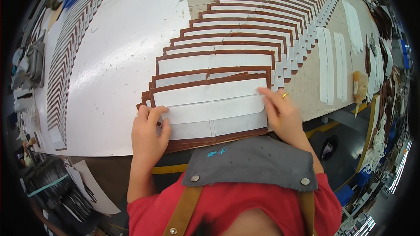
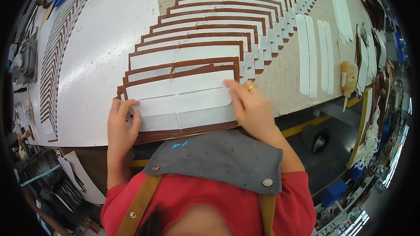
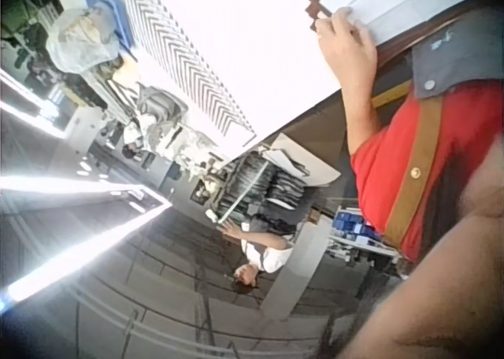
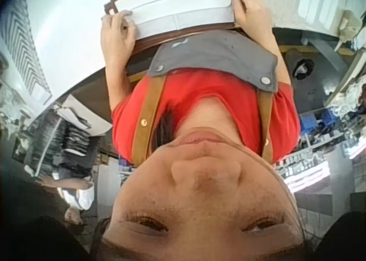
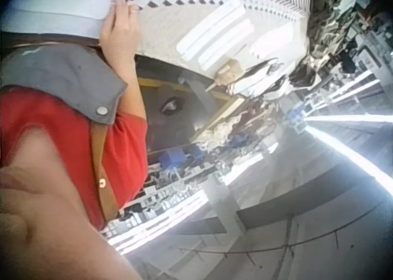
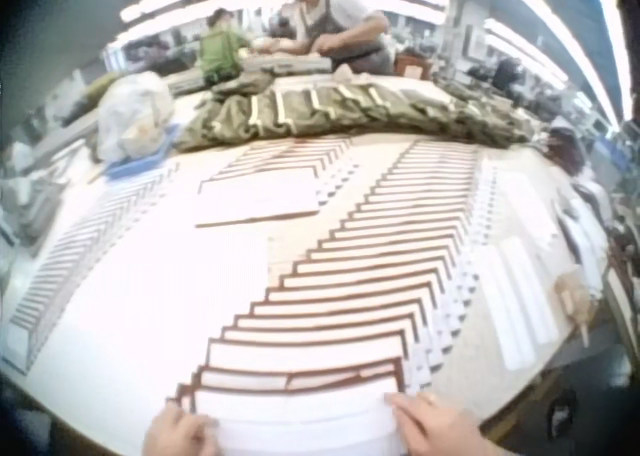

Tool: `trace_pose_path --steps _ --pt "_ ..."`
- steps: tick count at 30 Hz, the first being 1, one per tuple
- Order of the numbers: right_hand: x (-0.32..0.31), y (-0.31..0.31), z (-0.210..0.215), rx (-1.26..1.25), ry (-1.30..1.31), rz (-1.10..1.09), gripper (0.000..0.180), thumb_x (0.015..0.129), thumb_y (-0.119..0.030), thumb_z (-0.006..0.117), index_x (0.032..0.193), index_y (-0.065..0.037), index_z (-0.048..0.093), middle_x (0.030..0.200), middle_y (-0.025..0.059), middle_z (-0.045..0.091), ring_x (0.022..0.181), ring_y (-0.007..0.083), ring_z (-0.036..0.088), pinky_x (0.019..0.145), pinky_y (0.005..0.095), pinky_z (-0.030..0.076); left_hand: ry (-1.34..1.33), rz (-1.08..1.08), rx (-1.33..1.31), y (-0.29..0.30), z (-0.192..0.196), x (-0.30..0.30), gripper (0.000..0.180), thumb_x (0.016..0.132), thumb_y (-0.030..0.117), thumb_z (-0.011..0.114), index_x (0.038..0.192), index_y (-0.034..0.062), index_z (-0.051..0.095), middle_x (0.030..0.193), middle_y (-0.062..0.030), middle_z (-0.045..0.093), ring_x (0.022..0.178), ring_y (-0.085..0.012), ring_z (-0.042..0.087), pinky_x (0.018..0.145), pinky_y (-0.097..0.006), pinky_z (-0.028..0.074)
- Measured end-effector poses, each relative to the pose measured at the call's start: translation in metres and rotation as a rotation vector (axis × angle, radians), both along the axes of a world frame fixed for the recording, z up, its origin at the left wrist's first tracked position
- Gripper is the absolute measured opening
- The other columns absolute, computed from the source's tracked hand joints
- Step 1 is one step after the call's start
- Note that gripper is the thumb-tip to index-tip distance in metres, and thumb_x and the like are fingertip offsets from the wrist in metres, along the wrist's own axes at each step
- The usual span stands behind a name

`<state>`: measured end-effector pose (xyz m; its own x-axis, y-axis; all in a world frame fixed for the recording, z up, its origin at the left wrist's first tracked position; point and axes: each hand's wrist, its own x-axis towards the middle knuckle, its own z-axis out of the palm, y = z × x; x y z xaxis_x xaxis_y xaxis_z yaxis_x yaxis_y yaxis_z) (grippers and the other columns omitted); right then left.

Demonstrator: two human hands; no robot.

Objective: The person applies glue from a squeeze bottle onto white rectangular paper strips laid out on a table. They then pick up a brown rectangular frame and press it onto the glued strips, smoothing it down. This process is repeated multiple times, creating a stack of assembled units.

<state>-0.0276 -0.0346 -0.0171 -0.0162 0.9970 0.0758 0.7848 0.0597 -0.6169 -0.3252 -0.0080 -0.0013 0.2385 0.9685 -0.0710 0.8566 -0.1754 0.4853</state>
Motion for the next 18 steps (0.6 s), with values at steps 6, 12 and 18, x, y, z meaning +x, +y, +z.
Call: trace_pose_path --steps 6,12,18 --pt "-0.014 0.039 0.007 0.162 0.091 0.181 0.019 0.079 -0.006 0.063 0.098 -0.004 0.060 0.093 0.0100 0.055 0.082 0.0274 0.054 0.071 0.0350 0.045 -0.089 -0.239 0.294 0.013 -0.004 0.026 0.020 0.073 0.005 0.063 0.092 0.0068 0.058 0.095 -0.0051 0.054 0.091 -0.0239 0.051 0.082 -0.038 0.036" --pt "-0.048 0.075 -0.004 0.111 0.173 0.399 0.017 0.077 -0.007 0.064 0.093 -0.005 0.059 0.092 0.0086 0.056 0.091 0.0262 0.051 0.081 0.0369 0.040 -0.074 -0.473 0.367 0.020 -0.024 0.040 0.027 0.071 0.007 0.064 0.098 0.0087 0.060 0.096 -0.0012 0.055 0.091 -0.0189 0.052 0.082 -0.035 0.035" --pt "-0.047 0.084 -0.011 0.019 0.137 0.449 0.014 0.075 -0.007 0.065 0.089 -0.007 0.059 0.084 0.0050 0.054 0.086 0.0225 0.048 0.077 0.0352 0.035 -0.099 -0.470 0.349 0.020 -0.033 0.039 0.036 0.068 0.007 0.066 0.104 0.0105 0.062 0.095 0.0008 0.055 0.090 -0.0170 0.052 0.081 -0.034 0.036"
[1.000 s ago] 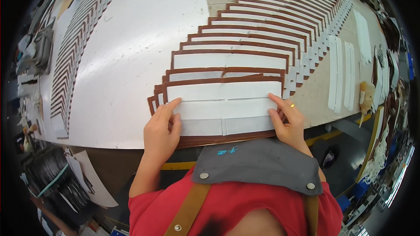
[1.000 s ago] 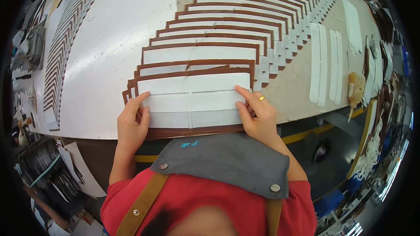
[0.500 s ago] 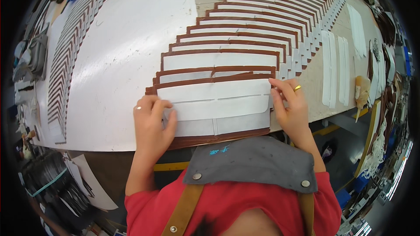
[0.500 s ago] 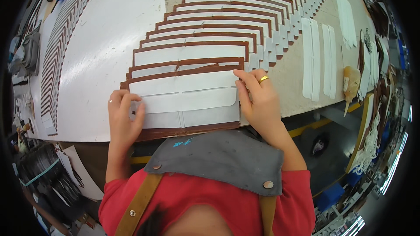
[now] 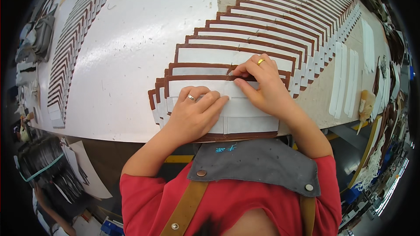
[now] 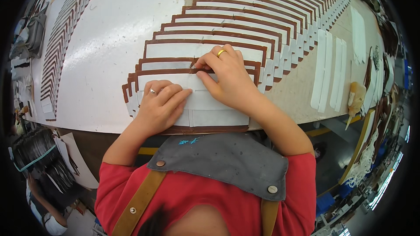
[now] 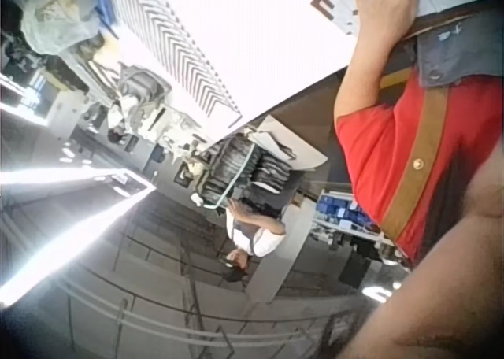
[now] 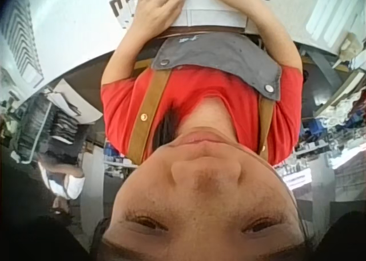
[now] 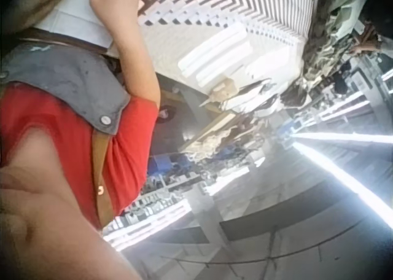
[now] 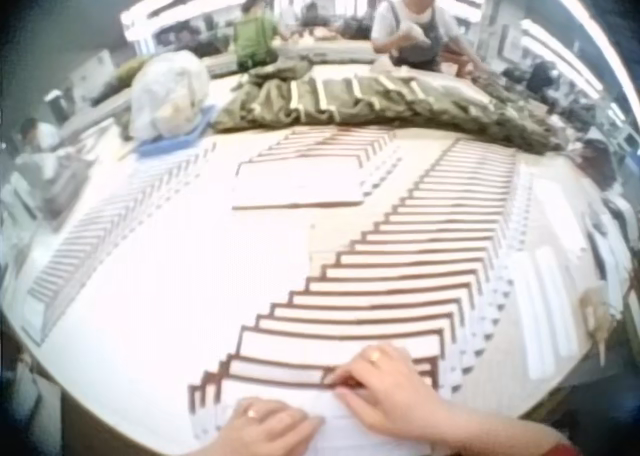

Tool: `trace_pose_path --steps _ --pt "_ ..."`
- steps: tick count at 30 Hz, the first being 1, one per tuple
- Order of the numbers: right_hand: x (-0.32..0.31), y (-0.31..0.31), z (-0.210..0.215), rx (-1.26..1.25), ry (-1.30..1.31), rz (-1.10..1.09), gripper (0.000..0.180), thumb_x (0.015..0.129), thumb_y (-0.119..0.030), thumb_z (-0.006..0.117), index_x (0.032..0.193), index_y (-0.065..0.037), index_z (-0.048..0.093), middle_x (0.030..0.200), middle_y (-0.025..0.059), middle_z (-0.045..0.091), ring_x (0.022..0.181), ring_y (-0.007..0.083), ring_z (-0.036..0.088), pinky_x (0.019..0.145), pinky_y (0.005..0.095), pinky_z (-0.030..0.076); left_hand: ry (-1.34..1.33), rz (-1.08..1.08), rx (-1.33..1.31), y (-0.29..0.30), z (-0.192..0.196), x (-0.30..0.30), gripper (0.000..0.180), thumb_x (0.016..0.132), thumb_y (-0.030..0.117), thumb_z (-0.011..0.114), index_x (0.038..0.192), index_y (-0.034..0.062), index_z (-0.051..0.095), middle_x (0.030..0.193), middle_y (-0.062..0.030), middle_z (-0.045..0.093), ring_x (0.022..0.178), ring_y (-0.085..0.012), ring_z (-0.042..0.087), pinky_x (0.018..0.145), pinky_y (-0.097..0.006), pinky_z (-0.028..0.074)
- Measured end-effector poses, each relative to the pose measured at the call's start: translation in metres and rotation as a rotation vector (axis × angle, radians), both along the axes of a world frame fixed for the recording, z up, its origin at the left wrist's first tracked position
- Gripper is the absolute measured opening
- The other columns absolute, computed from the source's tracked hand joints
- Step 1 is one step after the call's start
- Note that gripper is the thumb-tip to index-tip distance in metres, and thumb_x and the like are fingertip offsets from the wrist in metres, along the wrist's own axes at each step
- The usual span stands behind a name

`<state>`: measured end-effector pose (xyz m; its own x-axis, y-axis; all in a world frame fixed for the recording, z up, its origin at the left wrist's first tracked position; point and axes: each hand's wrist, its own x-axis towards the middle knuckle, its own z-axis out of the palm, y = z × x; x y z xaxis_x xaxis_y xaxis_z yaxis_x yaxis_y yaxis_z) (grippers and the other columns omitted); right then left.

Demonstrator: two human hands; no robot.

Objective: The person applies glue from a squeeze bottle onto white rectangular paper strips laid out on a table. They then pick up a brown rectangular frame and press it onto the glued strips, smoothing it down. This process is repeated multiple times, creating a stack of assembled units.

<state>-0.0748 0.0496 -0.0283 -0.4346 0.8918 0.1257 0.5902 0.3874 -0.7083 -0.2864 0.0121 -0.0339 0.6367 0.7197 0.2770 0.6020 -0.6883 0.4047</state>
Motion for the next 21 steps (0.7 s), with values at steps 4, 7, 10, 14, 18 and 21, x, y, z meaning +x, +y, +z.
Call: trace_pose_path --steps 4,7,10,14,18,21 --pt "-0.0001 0.0000 -0.0027 0.071 -0.020 0.018 0.013 0.074 -0.006 0.065 0.084 -0.008 0.058 0.081 0.0037 0.053 0.083 0.0220 0.046 0.074 0.0350 0.034 -0.008 -0.005 -0.017 0.0002 -0.0002 -0.0003 0.036 0.067 0.007 0.066 0.103 0.0108 0.063 0.095 0.0010 0.055 0.090 -0.0167 0.052 0.081 -0.033 0.035" --pt "-0.0016 -0.0038 -0.0048 0.210 -0.019 0.028 0.013 0.073 -0.005 0.065 0.083 -0.008 0.057 0.080 0.0038 0.052 0.081 0.0223 0.046 0.072 0.0349 0.034 0.003 -0.015 0.000 0.0001 -0.0006 -0.0012 0.034 0.069 0.008 0.064 0.102 0.0090 0.063 0.096 0.0003 0.055 0.092 -0.0172 0.050 0.082 -0.034 0.035" --pt "-0.0026 -0.0040 -0.0044 0.265 0.016 0.034 0.014 0.072 -0.004 0.064 0.082 -0.008 0.056 0.080 0.0044 0.052 0.079 0.0226 0.045 0.070 0.0343 0.034 -0.005 -0.017 0.020 0.0001 -0.0009 -0.0012 0.033 0.069 0.009 0.063 0.102 0.0082 0.063 0.099 0.0003 0.055 0.094 -0.0174 0.050 0.083 -0.035 0.035" --pt "-0.0016 -0.0028 -0.0073 0.199 0.057 0.032 0.014 0.071 -0.003 0.064 0.081 -0.007 0.054 0.080 0.0056 0.051 0.077 0.0234 0.046 0.069 0.0340 0.035 0.006 -0.023 0.040 -0.0002 -0.0026 -0.0013 0.033 0.069 0.009 0.064 0.102 0.0086 0.063 0.109 0.0003 0.056 0.100 -0.0174 0.049 0.086 -0.035 0.033" --pt "-0.0015 -0.0011 -0.0096 0.163 0.043 0.023 0.014 0.072 -0.003 0.062 0.081 -0.007 0.052 0.080 0.0066 0.051 0.076 0.0243 0.047 0.069 0.0344 0.035 0.028 -0.043 0.006 0.0004 0.0024 -0.0006 0.032 0.070 0.008 0.063 0.102 0.0079 0.063 0.117 -0.0021 0.056 0.108 -0.0184 0.051 0.092 -0.036 0.034" --pt "-0.0022 -0.0004 -0.0094 0.163 0.022 0.021 0.015 0.073 -0.003 0.062 0.083 -0.006 0.052 0.080 0.0068 0.051 0.077 0.0247 0.047 0.069 0.0350 0.036 0.038 -0.066 -0.011 0.0028 0.0044 0.0008 0.033 0.069 0.005 0.062 0.102 0.0080 0.063 0.119 -0.0029 0.057 0.112 -0.0187 0.052 0.096 -0.038 0.034"
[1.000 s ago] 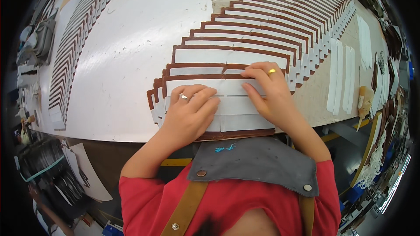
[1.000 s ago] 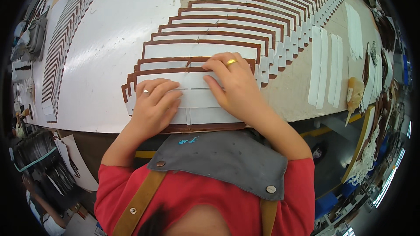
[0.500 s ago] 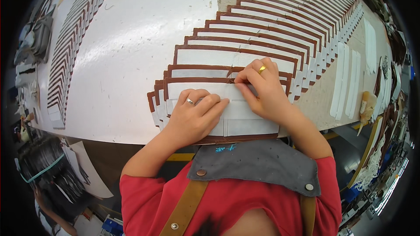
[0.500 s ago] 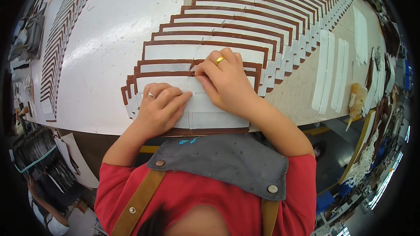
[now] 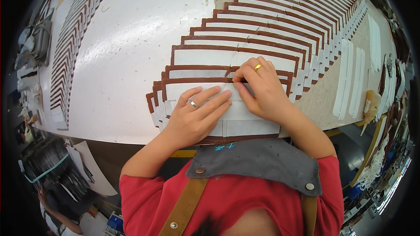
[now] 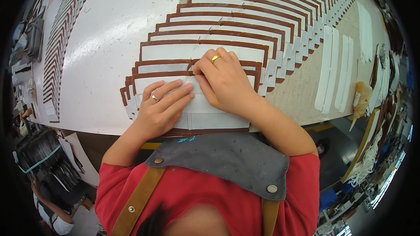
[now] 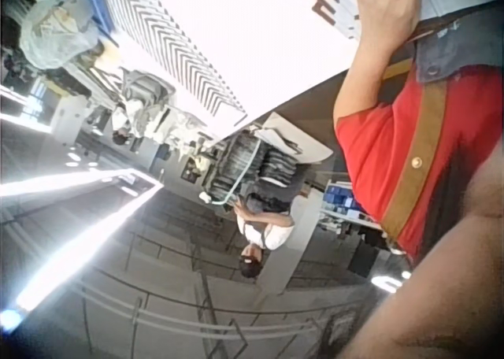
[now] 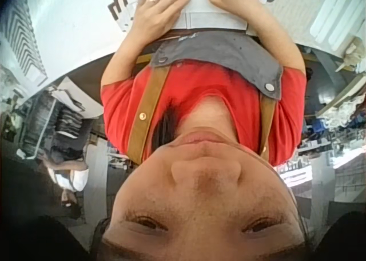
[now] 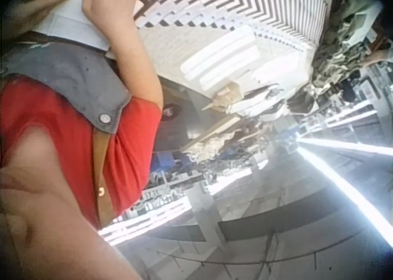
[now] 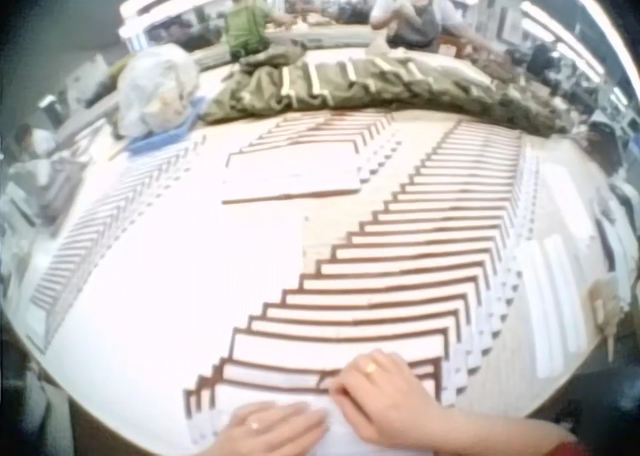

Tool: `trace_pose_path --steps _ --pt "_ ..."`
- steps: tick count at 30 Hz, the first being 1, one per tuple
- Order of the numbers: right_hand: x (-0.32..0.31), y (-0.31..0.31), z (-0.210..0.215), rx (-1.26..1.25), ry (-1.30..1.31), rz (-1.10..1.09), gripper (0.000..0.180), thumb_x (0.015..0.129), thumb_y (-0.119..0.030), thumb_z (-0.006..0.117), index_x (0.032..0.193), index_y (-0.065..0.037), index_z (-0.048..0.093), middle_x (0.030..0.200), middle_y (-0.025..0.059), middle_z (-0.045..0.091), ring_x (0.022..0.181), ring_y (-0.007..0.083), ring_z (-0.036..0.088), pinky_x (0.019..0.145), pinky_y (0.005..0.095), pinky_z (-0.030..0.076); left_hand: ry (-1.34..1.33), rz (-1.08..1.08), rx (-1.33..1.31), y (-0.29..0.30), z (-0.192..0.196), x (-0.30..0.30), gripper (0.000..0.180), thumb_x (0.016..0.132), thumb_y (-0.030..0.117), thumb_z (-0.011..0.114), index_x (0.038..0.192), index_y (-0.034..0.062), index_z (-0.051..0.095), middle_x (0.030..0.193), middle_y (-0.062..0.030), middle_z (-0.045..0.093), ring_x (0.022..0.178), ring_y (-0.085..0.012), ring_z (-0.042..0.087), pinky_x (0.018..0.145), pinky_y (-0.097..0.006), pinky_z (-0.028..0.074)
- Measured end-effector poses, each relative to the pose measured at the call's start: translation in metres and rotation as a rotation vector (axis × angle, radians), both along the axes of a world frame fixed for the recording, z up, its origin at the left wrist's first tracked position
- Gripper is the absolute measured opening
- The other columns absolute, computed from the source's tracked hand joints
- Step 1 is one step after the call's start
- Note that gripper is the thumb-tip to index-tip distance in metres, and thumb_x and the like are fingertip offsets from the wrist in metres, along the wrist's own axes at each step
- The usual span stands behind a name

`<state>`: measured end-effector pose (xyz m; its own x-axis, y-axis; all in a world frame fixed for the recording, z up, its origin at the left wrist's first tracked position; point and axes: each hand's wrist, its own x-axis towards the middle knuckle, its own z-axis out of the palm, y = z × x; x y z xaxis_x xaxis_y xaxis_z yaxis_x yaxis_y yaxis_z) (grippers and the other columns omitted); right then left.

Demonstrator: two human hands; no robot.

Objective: The person applies glue from a squeeze bottle onto white rectangular paper strips laid out on a table. They then pick up a brown rectangular frame and press it onto the glued strips, smoothing it down. This process is repeated multiple times, creating a stack of assembled units.

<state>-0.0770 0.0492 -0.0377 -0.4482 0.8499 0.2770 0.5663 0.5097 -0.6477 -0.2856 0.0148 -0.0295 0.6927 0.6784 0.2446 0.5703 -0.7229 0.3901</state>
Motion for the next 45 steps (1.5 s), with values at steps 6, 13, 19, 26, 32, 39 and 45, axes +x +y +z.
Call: trace_pose_path --steps 6,13,19,26,32,39,45 --pt "0.000 0.001 -0.001 -0.055 -0.028 0.012 0.016 0.074 -0.004 0.062 0.086 -0.006 0.052 0.084 0.0064 0.052 0.081 0.0250 0.048 0.072 0.0359 0.036 -0.064 0.021 -0.106 0.000 0.001 0.002 0.035 0.071 -0.001 0.060 0.106 0.0074 0.062 0.118 -0.0030 0.058 0.113 -0.0213 0.052 0.100 -0.041 0.035" --pt "-0.004 -0.023 0.022 0.109 -0.135 0.081 0.044 0.076 -0.011 0.066 0.117 -0.005 0.052 0.124 0.0110 0.051 0.116 0.0280 0.046 0.097 0.0410 0.034 -0.040 0.214 -0.131 -0.019 0.002 -0.022 0.039 0.078 0.006 0.060 0.117 0.0071 0.056 0.129 -0.0082 0.049 0.123 -0.0289 0.042 0.104 -0.050 0.029" --pt "0.014 -0.055 0.015 -0.097 -0.507 0.231 0.062 0.087 -0.037 0.051 0.138 -0.008 0.034 0.146 0.0043 0.029 0.136 0.0211 0.024 0.111 0.0422 0.018 -0.004 0.234 -0.196 -0.023 0.002 -0.027 0.038 0.080 0.006 0.059 0.118 0.0091 0.057 0.131 -0.0090 0.048 0.127 -0.0299 0.038 0.106 -0.050 0.025" --pt "0.087 -0.055 0.019 0.015 -0.443 -0.292 0.049 0.085 -0.016 0.054 0.132 -0.007 0.041 0.138 0.0130 0.038 0.129 0.0288 0.033 0.106 0.0425 0.025 -0.100 0.269 -0.301 -0.019 0.006 -0.027 0.031 0.081 0.005 0.057 0.112 0.0067 0.059 0.128 -0.0096 0.051 0.126 -0.0299 0.040 0.108 -0.046 0.024" --pt "0.026 -0.014 0.026 -0.015 -0.107 -0.100 0.024 0.079 -0.007 0.061 0.103 -0.005 0.059 0.110 0.0097 0.056 0.106 0.0278 0.048 0.091 0.0403 0.036 -0.381 0.405 -0.420 -0.015 0.008 -0.038 0.023 0.081 0.004 0.058 0.103 0.0045 0.062 0.118 -0.0114 0.056 0.112 -0.0279 0.049 0.095 -0.039 0.037" --pt "0.001 0.002 0.023 -0.029 -0.105 0.023 0.012 0.076 -0.007 0.065 0.084 -0.007 0.056 0.096 0.0054 0.055 0.093 0.0231 0.049 0.084 0.0363 0.035 -0.344 0.506 -0.191 -0.013 0.002 -0.048 0.029 0.083 0.004 0.056 0.112 0.0045 0.056 0.119 -0.0127 0.053 0.109 -0.0288 0.047 0.091 -0.037 0.038" --pt "0.004 -0.003 0.037 0.090 -0.078 0.045 0.013 0.075 -0.006 0.064 0.083 -0.008 0.054 0.084 0.0025 0.057 0.082 0.0200 0.053 0.078 0.0330 0.036 -0.337 0.682 -0.186 -0.007 0.000 -0.052 0.044 0.082 0.004 0.056 0.125 0.0053 0.046 0.112 -0.0106 0.054 0.101 -0.0226 0.045 0.086 -0.033 0.039"
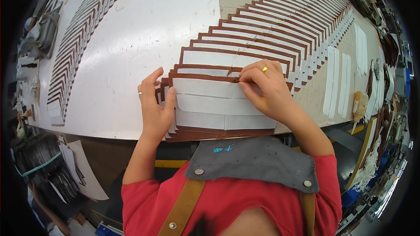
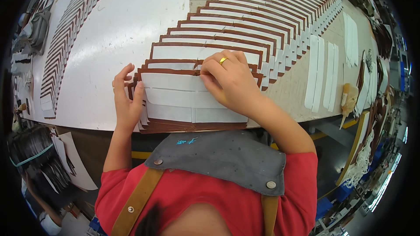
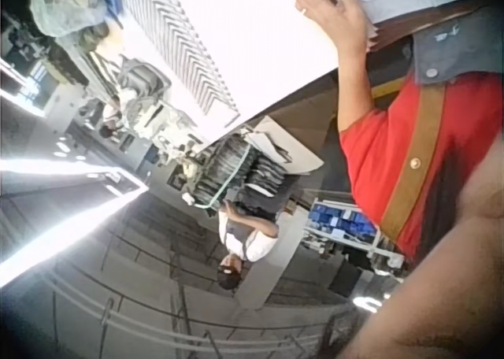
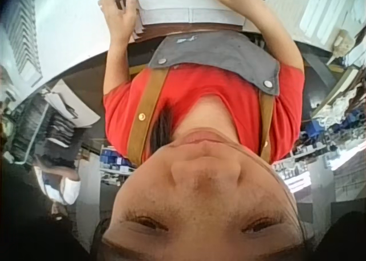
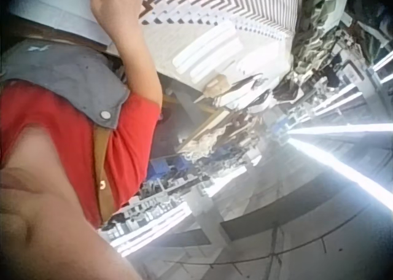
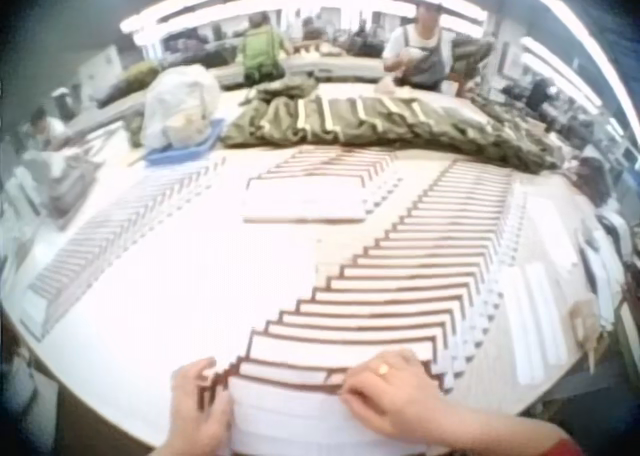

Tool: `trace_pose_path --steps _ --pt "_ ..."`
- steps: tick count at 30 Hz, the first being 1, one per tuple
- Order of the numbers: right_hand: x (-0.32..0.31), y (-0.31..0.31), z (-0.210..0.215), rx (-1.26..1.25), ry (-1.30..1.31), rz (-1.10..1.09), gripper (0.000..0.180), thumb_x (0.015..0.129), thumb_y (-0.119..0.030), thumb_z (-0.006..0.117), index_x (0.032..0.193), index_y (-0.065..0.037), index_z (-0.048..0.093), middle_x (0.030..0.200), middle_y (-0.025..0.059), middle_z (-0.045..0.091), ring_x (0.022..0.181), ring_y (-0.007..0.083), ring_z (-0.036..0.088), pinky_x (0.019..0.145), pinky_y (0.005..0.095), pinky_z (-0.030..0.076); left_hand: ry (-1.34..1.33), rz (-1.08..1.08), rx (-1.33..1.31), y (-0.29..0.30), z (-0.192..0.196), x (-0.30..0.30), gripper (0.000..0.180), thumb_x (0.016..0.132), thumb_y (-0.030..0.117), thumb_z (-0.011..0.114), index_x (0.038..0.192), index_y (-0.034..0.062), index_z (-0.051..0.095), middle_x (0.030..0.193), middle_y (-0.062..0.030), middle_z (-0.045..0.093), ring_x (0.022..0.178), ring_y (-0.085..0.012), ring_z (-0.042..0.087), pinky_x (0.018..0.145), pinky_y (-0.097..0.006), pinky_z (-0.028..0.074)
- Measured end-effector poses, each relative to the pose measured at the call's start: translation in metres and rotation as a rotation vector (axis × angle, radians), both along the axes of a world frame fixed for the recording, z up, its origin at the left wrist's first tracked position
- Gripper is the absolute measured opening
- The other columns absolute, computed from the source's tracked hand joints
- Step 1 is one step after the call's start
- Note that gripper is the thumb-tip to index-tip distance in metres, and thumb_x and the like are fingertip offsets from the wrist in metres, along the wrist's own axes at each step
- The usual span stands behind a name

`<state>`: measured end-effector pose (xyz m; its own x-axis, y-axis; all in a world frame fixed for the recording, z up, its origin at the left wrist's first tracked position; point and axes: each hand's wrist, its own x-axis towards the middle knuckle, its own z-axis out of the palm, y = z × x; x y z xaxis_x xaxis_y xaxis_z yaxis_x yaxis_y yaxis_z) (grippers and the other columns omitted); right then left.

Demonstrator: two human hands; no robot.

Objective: The person applies glue from a squeeze bottle onto white rectangular paper strips laid out on a table. They then pick up a brown rectangular frame and press it onto the glued strips, smoothing it down. This process is repeated multiple times, creating a stack of assembled units.

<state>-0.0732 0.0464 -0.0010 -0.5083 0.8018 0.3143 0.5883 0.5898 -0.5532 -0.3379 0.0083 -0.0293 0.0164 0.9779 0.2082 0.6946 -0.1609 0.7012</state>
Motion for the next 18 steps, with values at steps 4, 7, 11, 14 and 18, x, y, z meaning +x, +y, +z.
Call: trace_pose_path --steps 4,7,11,14,18 --pt "0.000 0.006 0.004 -0.055 0.085 0.003 0.011 0.077 -0.005 0.063 0.084 -0.007 0.054 0.076 0.0032 0.059 0.071 0.0194 0.056 0.075 0.0310 0.037 -0.290 -0.011 -0.264 0.004 0.009 0.000 0.045 0.084 0.002 0.054 0.127 0.0056 0.043 0.096 -0.0059 0.058 0.085 -0.0143 0.045 0.078 -0.028 0.038" --pt "0.003 0.020 0.014 -0.137 0.046 0.011 0.016 0.078 -0.008 0.063 0.090 -0.005 0.054 0.074 0.0068 0.059 0.070 0.0229 0.057 0.072 0.0329 0.040 -0.457 -0.048 -0.358 0.017 0.014 0.000 0.047 0.086 0.000 0.051 0.130 0.0050 0.038 0.094 -0.0057 0.059 0.082 -0.0102 0.045 0.076 -0.025 0.037" --pt "0.024 0.063 0.032 -0.646 -0.095 0.047 0.035 0.075 -0.009 0.067 0.105 -0.004 0.050 0.080 0.0085 0.057 0.075 0.0211 0.054 0.071 0.0310 0.045 -0.615 -0.063 -0.194 0.054 0.009 -0.004 0.047 0.087 0.000 0.049 0.131 0.0041 0.035 0.096 -0.0063 0.058 0.083 -0.0087 0.046 0.076 -0.024 0.036" --pt "0.046 0.110 0.021 -0.734 -0.067 0.052 0.023 0.078 -0.007 0.065 0.098 -0.003 0.054 0.081 0.0019 0.056 0.073 0.0110 0.052 0.068 0.0252 0.044 -0.659 -0.026 -0.185 0.104 0.013 -0.011 0.045 0.087 0.000 0.047 0.130 0.0037 0.034 0.097 -0.0066 0.058 0.086 -0.0089 0.047 0.078 -0.024 0.036" --pt "0.052 0.190 0.009 -0.784 0.299 -0.208 0.018 0.083 -0.009 0.063 0.098 -0.004 0.056 0.084 0.0002 0.057 0.076 0.0068 0.052 0.067 0.0218 0.045 -0.616 -0.016 -0.096 0.193 0.001 -0.013 0.043 0.088 0.002 0.049 0.129 0.0031 0.036 0.092 -0.0064 0.058 0.084 -0.0096 0.049 0.075 -0.023 0.038"
